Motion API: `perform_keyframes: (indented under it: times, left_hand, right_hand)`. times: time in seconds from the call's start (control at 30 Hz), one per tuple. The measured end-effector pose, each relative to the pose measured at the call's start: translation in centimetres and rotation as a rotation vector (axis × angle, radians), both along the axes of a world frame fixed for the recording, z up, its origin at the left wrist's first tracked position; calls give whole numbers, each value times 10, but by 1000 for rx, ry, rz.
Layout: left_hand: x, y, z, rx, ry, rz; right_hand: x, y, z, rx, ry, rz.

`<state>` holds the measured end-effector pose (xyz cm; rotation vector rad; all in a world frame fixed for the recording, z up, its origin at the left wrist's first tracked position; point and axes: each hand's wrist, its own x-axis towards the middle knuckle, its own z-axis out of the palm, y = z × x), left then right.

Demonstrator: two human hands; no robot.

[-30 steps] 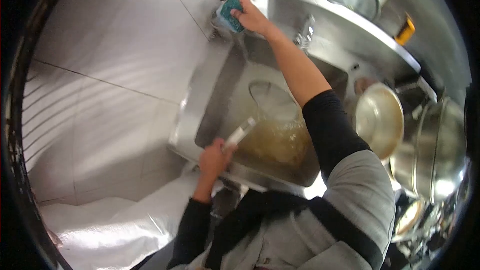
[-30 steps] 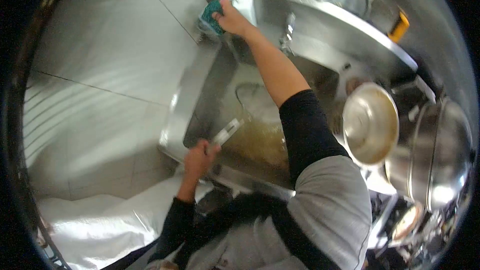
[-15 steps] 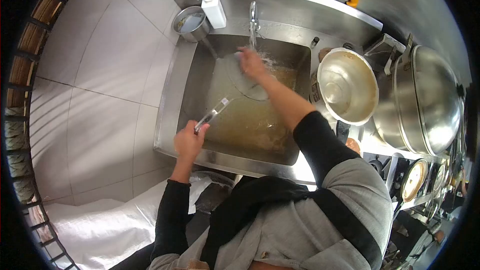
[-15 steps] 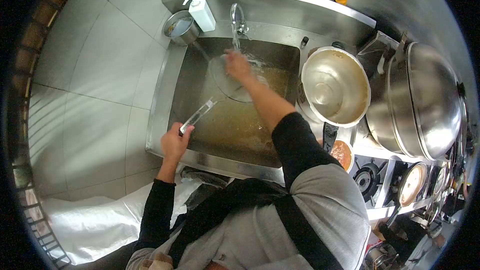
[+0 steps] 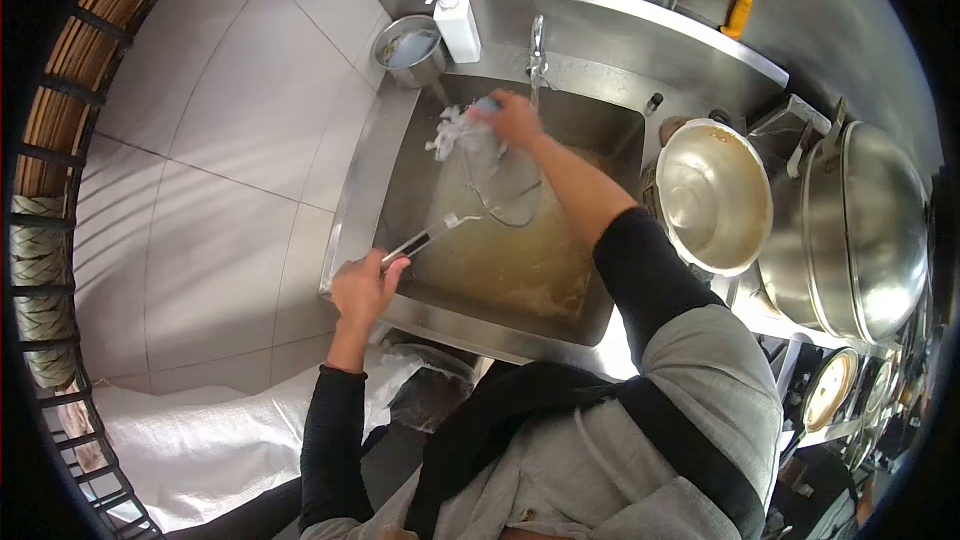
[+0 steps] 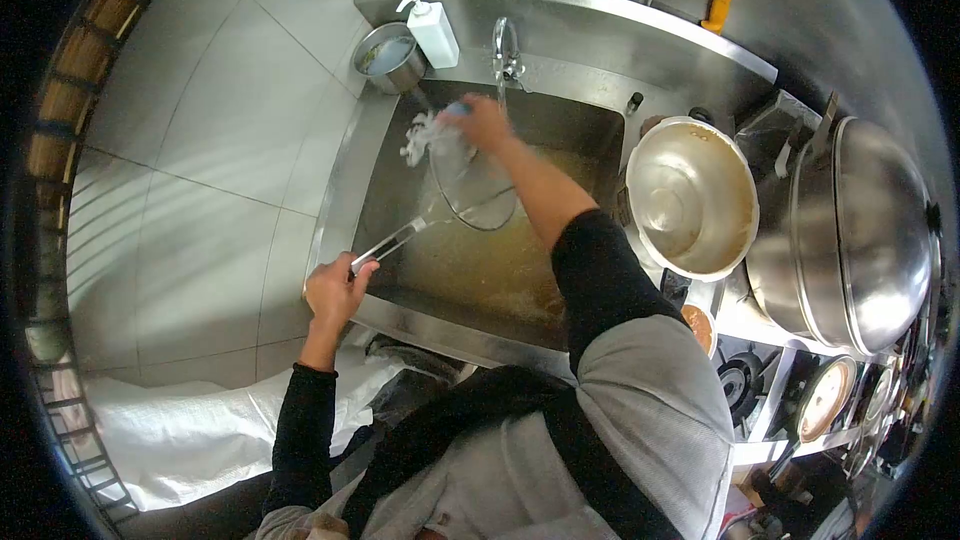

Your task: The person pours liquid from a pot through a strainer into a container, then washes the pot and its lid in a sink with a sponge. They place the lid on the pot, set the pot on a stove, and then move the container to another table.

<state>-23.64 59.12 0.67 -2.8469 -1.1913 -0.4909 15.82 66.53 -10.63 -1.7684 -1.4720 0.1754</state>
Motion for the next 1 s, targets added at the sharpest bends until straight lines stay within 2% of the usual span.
perform_keyframes:
  times: [0.07,0.1,0.13,0.2,0.27,0.3,0.33,0.4,0.43,0.5,0.57,0.6,0.63,0.67,0.73,0.77,0.8,0.87,0.9,0.93,0.97,1.0]
  left_hand:
    - [0,1,-4,-26,38,-42]
    - [3,3,-7,4,14,-44]
    - [8,4,-12,30,-16,-45]
    - [16,8,-18,8,29,15]
    - [21,12,-13,-225,-153,221]
    - [15,9,-11,-259,-103,245]
    - [5,7,-19,-241,-113,237]
    - [-4,-4,-23,-287,-144,190]
    - [-6,-6,-25,-299,-124,175]
    - [-2,-3,-29,-216,-146,55]
    - [9,3,-28,-298,-124,175]
    - [14,4,-27,-325,-127,232]
    - [13,5,-34,-434,-138,256]
    - [13,1,-38,-422,-92,307]
    - [2,-11,-51,-463,17,330]
    - [3,-22,-45,-545,-20,320]
    - [0,-29,-53,-549,-11,325]
    - [-3,-26,-83,-589,-176,279]
    - [0,-23,-95,-761,-304,210]
    - [6,-23,-97,-765,-312,221]
    - [14,-21,-98,-989,-272,277]
    - [22,-18,-98,-1208,-226,326]
  right_hand:
    - [29,-13,18,-131,610,-302]
    - [23,-15,32,-264,559,-313]
    - [5,-13,33,-270,559,-326]
    - [-25,-17,30,272,-20,129]
    - [-46,-50,19,248,-64,78]
    - [-50,-58,14,229,-107,40]
    - [-32,-55,3,233,-102,32]
    - [19,-52,-28,-456,605,-400]
    - [19,-53,-31,-466,623,-418]
    - [10,-34,-11,-507,550,-349]
    - [-46,-56,19,-86,308,-242]
    - [-69,-80,19,-90,309,-248]
    - [-85,-92,22,57,46,-189]
    - [-102,-105,24,214,-233,-172]
    - [-65,-87,-69,40,329,-257]
    - [-48,-78,-115,-16,589,-344]
    - [-43,-85,-98,-120,521,-300]
    - [-32,-90,-59,-397,286,-153]
    - [-25,-76,-53,-396,281,-149]
    - [-19,-57,-50,-285,285,-11]
    - [-11,-42,-47,-173,289,128]
    - [3,-37,-33,-218,210,-14]
